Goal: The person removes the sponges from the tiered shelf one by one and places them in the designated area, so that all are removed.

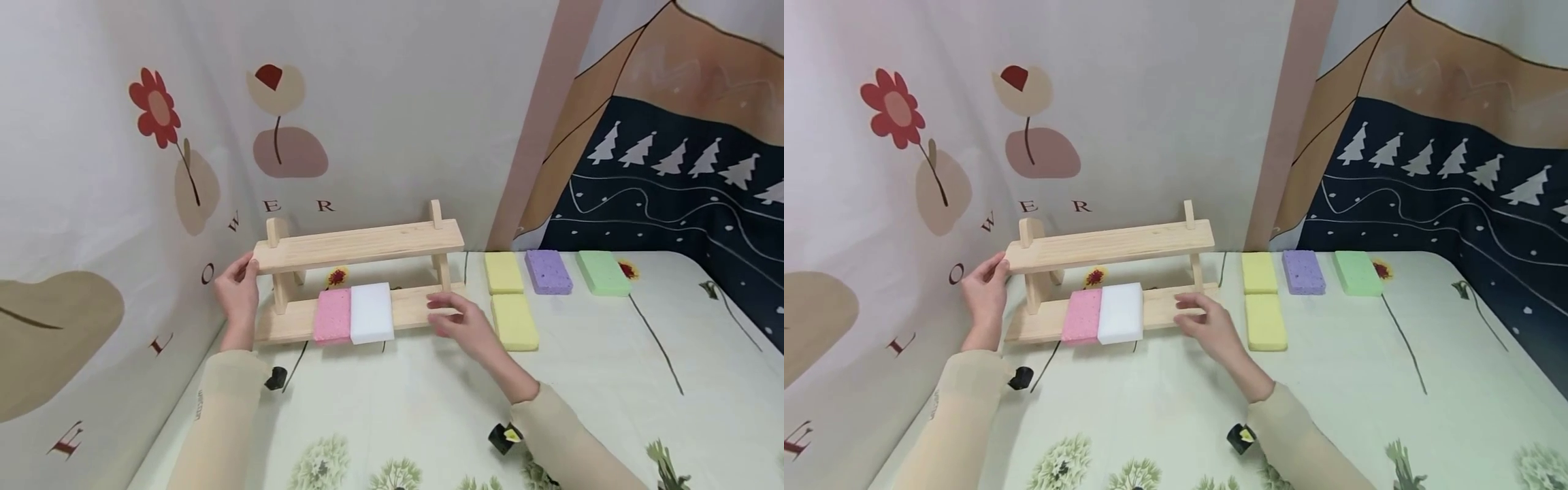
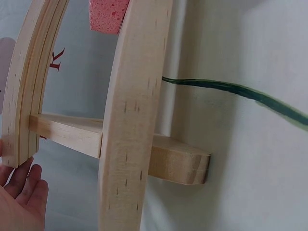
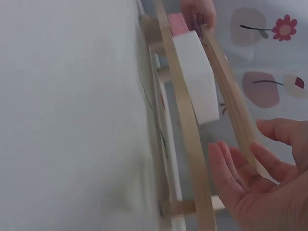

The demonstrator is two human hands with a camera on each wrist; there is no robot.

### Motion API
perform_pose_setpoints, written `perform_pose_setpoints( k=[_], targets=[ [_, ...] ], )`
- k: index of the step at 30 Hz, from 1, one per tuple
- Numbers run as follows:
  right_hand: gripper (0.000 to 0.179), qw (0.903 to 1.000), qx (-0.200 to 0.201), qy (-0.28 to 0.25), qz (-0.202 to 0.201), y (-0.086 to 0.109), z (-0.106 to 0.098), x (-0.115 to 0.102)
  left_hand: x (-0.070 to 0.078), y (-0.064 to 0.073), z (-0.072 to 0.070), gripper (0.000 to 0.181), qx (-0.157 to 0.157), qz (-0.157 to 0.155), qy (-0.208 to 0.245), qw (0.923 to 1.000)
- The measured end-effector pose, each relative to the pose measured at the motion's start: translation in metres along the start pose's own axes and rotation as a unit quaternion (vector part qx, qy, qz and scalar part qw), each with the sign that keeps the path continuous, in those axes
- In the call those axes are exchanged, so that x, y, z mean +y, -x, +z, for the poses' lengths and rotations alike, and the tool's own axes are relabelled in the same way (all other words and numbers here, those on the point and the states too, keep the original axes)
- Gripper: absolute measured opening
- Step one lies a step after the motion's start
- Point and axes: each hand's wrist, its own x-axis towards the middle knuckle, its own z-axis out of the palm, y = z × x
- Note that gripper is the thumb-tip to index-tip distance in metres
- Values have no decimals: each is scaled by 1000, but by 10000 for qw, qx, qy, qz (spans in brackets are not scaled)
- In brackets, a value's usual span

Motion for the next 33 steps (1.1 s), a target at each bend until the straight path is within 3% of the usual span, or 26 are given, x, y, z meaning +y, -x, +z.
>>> perform_pose_setpoints(
  k=[6,16,24,33],
  targets=[
    [43,9993,-193,-251,188,-7,33,0,0,1,1,38,-29,-18,-18,10000],
    [49,9976,182,-450,495,-17,66,4,1,2,0,39,-24,51,-24,10000],
    [47,9949,325,-832,461,-15,61,1,3,2,1,38,-9,5,23,10000],
    [46,9966,252,-706,329,0,33,-5,2,2,0,39,-43,58,3,10000]
  ],
)
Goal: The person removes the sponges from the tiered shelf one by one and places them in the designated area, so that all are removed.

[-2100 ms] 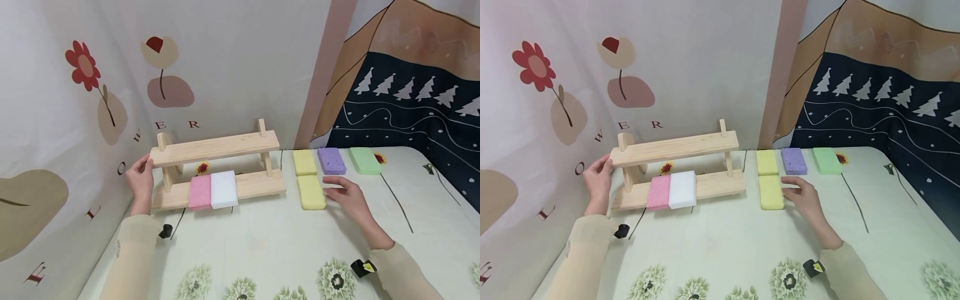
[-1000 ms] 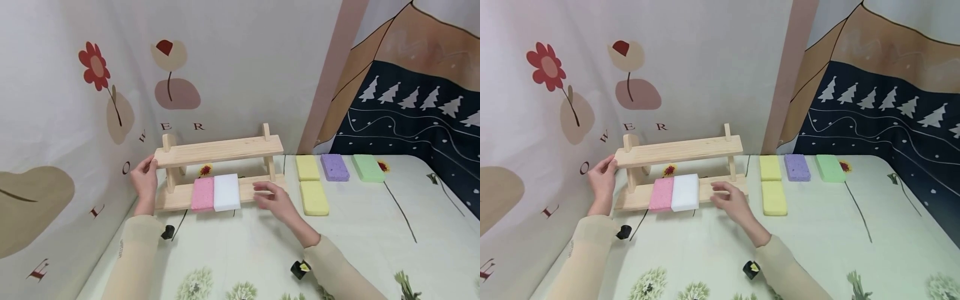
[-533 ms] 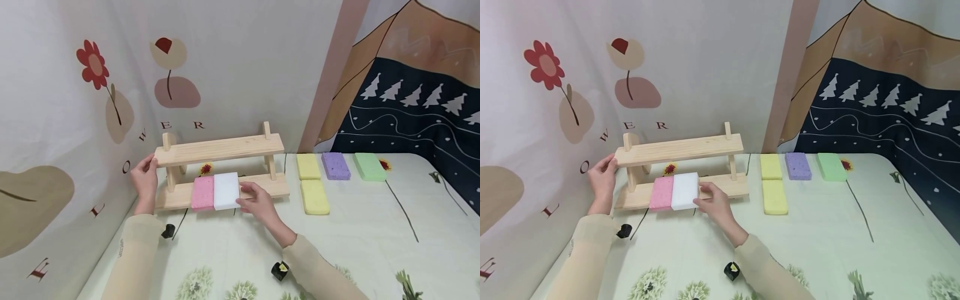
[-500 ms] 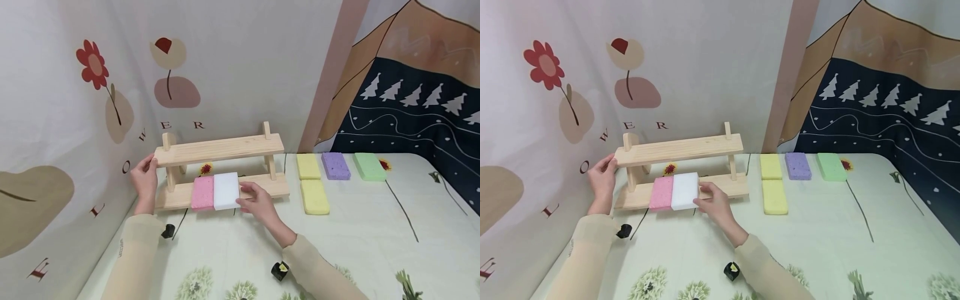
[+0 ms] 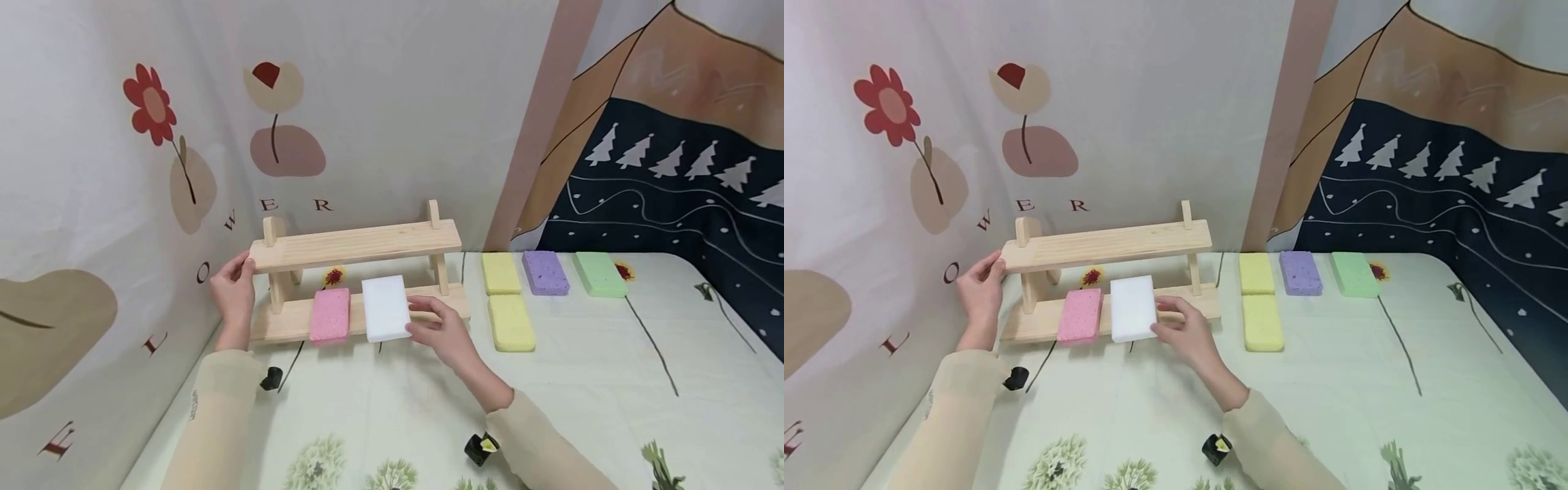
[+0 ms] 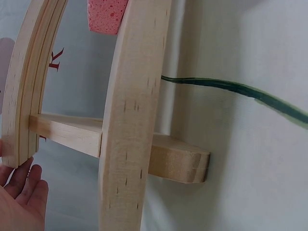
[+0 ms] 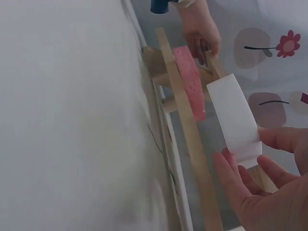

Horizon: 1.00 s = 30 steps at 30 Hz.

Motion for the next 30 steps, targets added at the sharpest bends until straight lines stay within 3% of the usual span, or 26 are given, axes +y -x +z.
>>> perform_pose_setpoints(
  k=[8,17,30],
  targets=[
    [50,9997,-132,199,11,16,-49,-3,-1,-1,1,40,-13,17,-19,10000],
    [53,9964,448,688,217,35,-113,-5,-1,0,0,40,4,71,-9,10000],
    [55,9906,1128,775,-27,59,-194,1,1,0,0,39,-7,-56,-35,10000]
  ],
)
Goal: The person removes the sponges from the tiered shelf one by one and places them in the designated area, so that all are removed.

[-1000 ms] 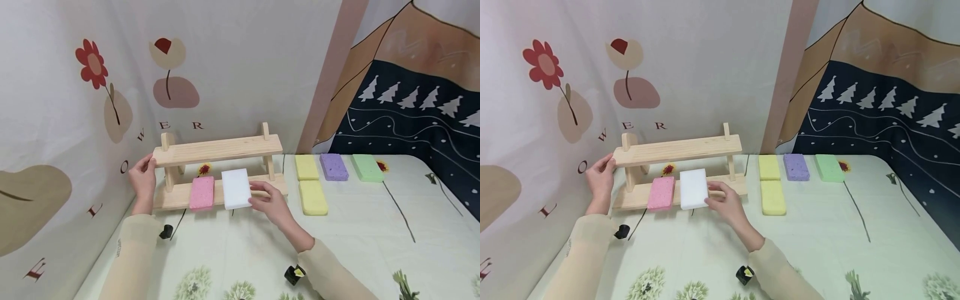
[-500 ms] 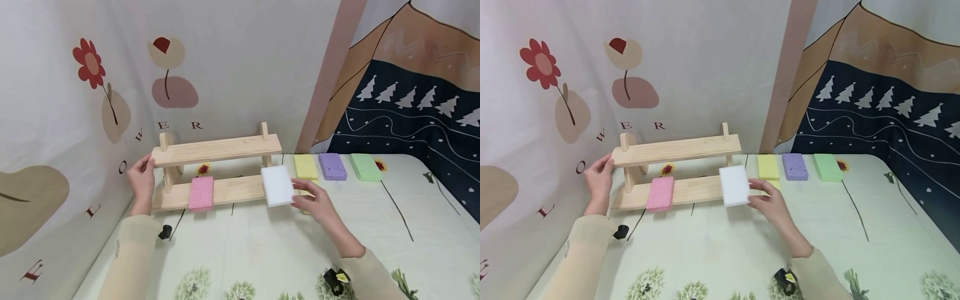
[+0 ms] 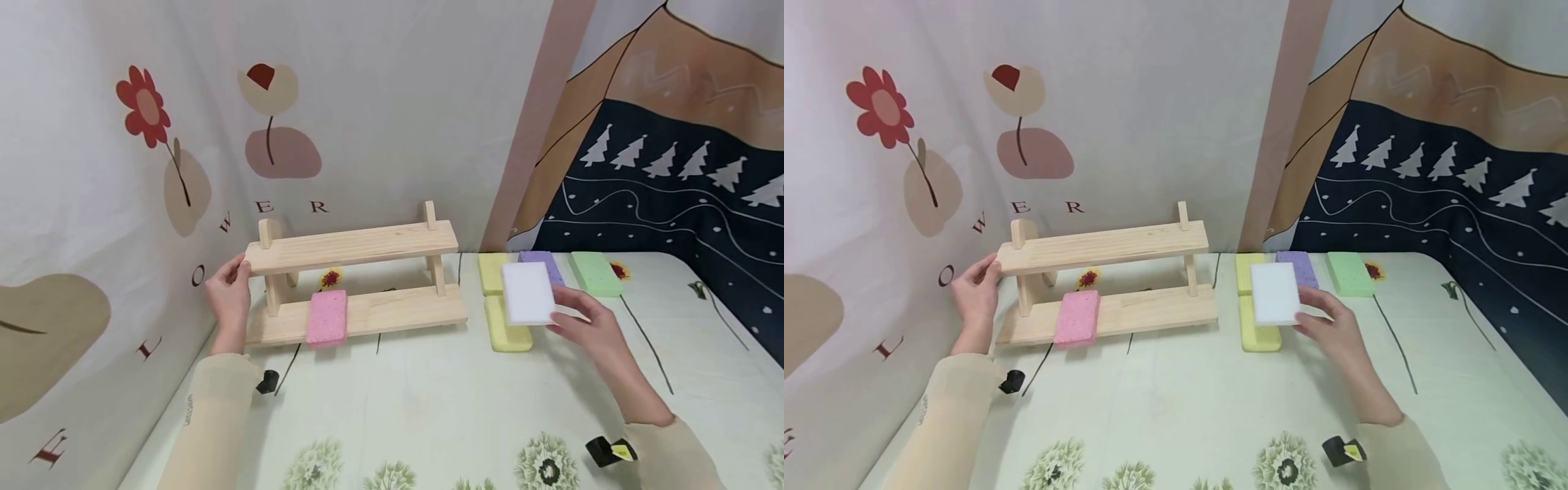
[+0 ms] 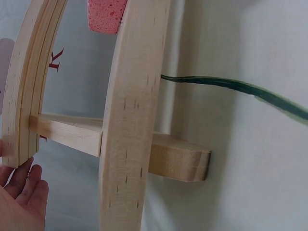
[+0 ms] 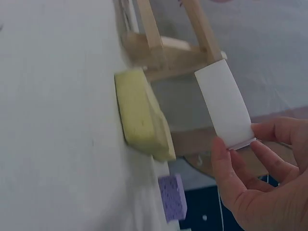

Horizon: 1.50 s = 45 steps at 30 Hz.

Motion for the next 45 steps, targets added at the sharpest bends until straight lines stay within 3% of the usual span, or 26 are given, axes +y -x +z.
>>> perform_pose_setpoints(
  k=[12,20,25,34,45],
  targets=[
    [54,9967,350,-263,686,-6,-38,30,0,-2,0,39,82,197,-175,9996],
    [49,9957,119,-465,789,-4,-48,34,-2,-1,1,38,54,116,-175,9998],
    [54,9949,34,157,997,-4,-52,36,-1,-1,1,39,49,136,-181,9997],
    [62,9888,-246,783,1248,-3,-56,45,0,0,1,39,39,137,-179,9997],
    [60,9796,-483,1158,1567,-7,-60,48,-1,-1,1,38,60,160,-174,9997]
  ],
)
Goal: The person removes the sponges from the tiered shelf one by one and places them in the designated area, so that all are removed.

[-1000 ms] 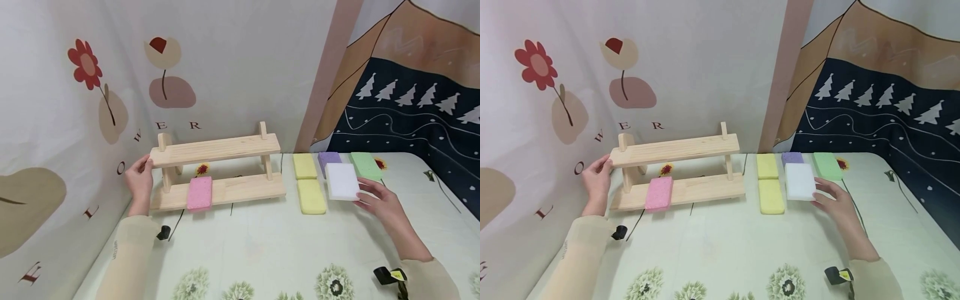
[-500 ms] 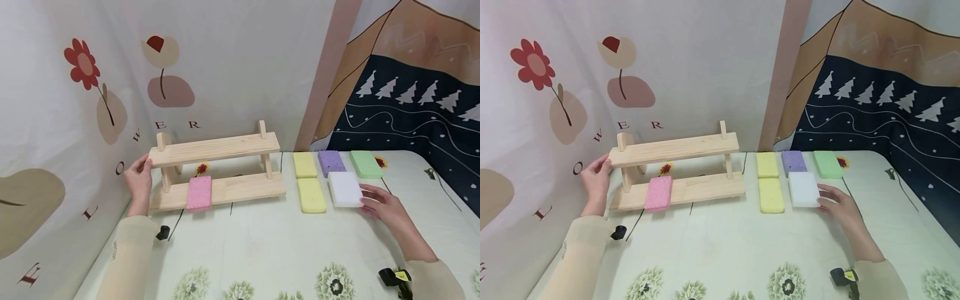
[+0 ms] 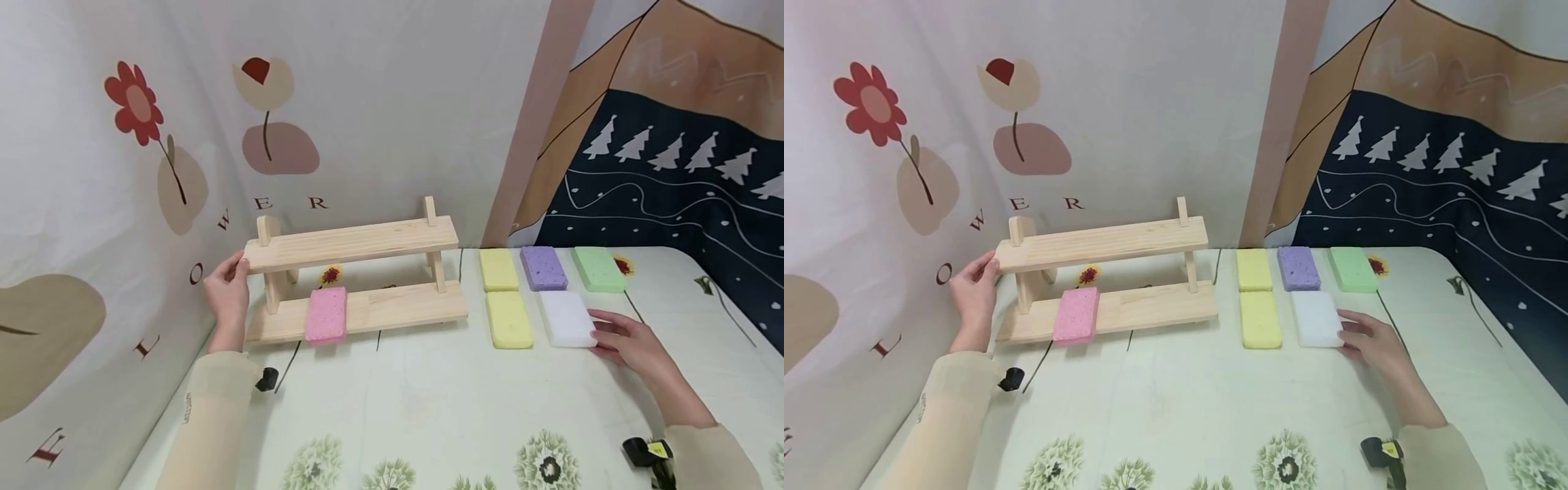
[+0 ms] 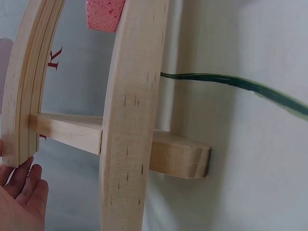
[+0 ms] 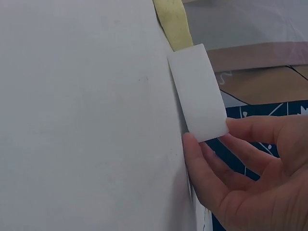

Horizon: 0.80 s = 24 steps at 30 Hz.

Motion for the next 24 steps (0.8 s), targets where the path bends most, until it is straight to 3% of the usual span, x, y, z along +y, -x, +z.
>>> perform_pose_setpoints(
  k=[9,12,18,24],
  targets=[
    [60,9993,115,353,74,-2,-2,-4,3,-1,0,39,18,-92,14,10000],
    [61,9985,326,448,41,-1,-2,-3,4,-1,1,39,7,-88,28,10000],
    [62,9944,882,258,-519,3,0,-6,2,0,0,39,-52,-76,53,9999],
    [59,9861,1301,168,-1017,3,9,-28,0,1,-2,38,-31,8,47,10000]
  ],
)
